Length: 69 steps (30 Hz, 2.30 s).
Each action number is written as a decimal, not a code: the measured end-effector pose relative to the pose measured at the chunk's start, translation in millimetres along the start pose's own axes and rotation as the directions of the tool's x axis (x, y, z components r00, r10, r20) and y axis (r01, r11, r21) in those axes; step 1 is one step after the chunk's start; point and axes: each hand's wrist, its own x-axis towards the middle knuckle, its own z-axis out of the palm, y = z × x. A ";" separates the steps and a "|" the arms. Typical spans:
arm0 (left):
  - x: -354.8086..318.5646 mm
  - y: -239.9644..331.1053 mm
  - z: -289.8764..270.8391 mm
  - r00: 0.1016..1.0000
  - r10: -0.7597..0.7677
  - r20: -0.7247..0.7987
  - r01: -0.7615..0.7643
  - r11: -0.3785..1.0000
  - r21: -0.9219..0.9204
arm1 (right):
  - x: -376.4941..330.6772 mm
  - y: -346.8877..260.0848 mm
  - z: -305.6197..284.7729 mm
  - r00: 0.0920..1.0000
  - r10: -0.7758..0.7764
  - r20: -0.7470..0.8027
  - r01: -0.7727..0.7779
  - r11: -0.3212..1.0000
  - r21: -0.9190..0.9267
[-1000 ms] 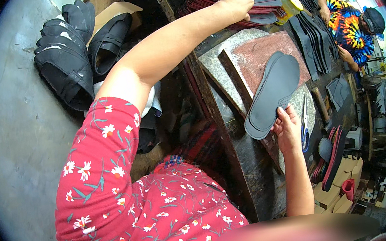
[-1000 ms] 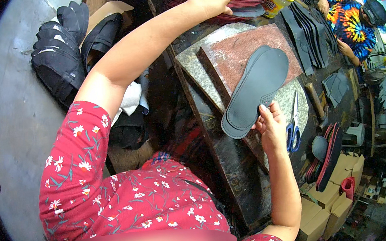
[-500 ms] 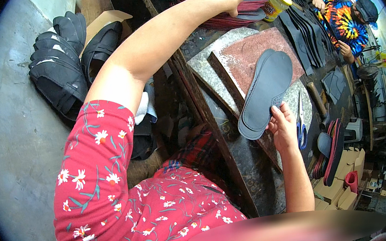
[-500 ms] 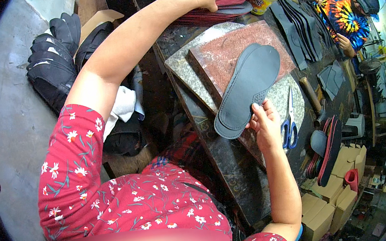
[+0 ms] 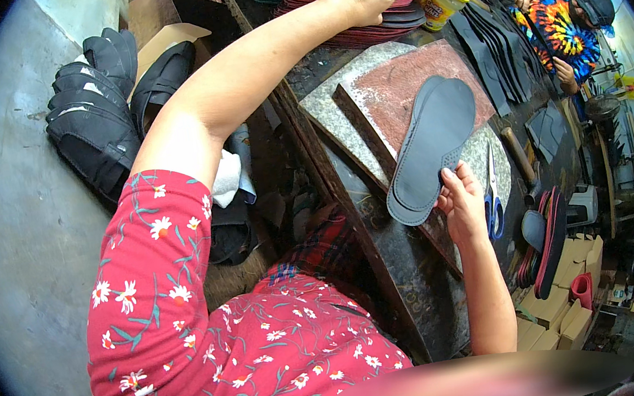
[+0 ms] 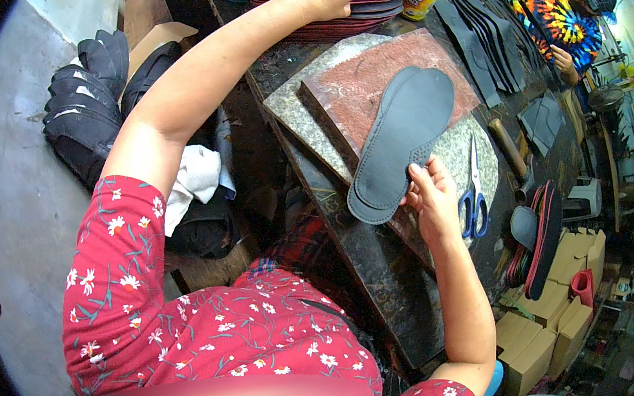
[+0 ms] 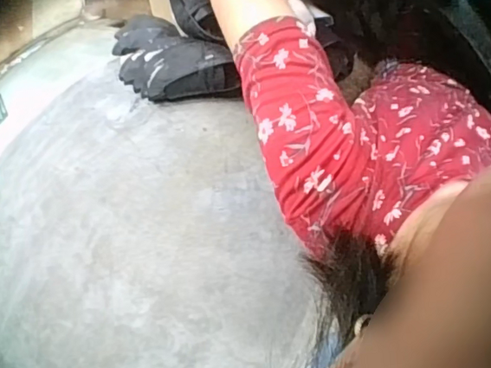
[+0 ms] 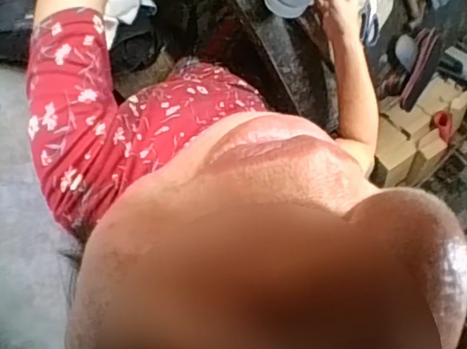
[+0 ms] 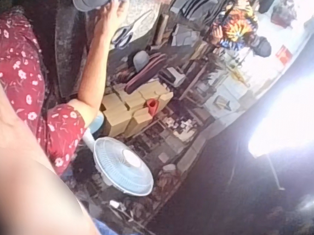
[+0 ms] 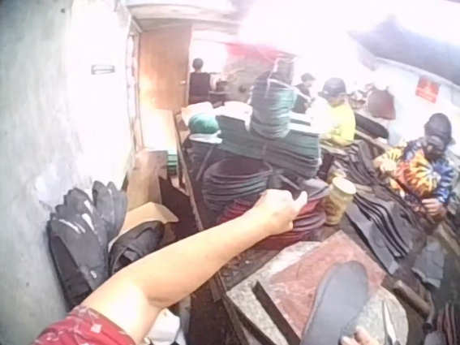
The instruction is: The person repeatedly picks up black shoe insoles from a workbench, flips them to inspect both sides, and places them back into stacks. The person handles multiple insoles one at a time, occasionally separating them into different piles.
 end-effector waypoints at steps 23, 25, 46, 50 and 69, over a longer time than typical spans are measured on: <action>-0.3 -23.0 -27.7 0.962 -0.014 0.274 0.064 0.983 -0.175 | 4.8 9.4 -8.4 0.999 -0.033 0.015 0.033 0.999 0.016; 2.5 -27.1 -28.8 0.959 0.017 0.283 0.038 0.982 -0.185 | 5.5 11.0 -9.0 0.999 -0.049 0.017 0.049 0.999 0.013; -4.1 4.1 -26.0 0.981 0.041 0.188 -0.037 0.999 -0.023 | 1.4 -11.4 -50.8 0.992 -0.077 -0.099 0.026 0.898 -0.438; -13.4 0.1 -25.6 0.974 -0.033 0.226 0.038 0.999 -0.019 | 1.0 -19.8 -76.6 0.962 -0.249 -0.111 0.160 0.845 -0.510; -31.4 -19.1 -39.8 0.945 -0.109 0.307 0.161 0.976 -0.147 | -6.4 -38.1 -39.9 0.925 -0.370 0.090 0.211 0.303 -0.929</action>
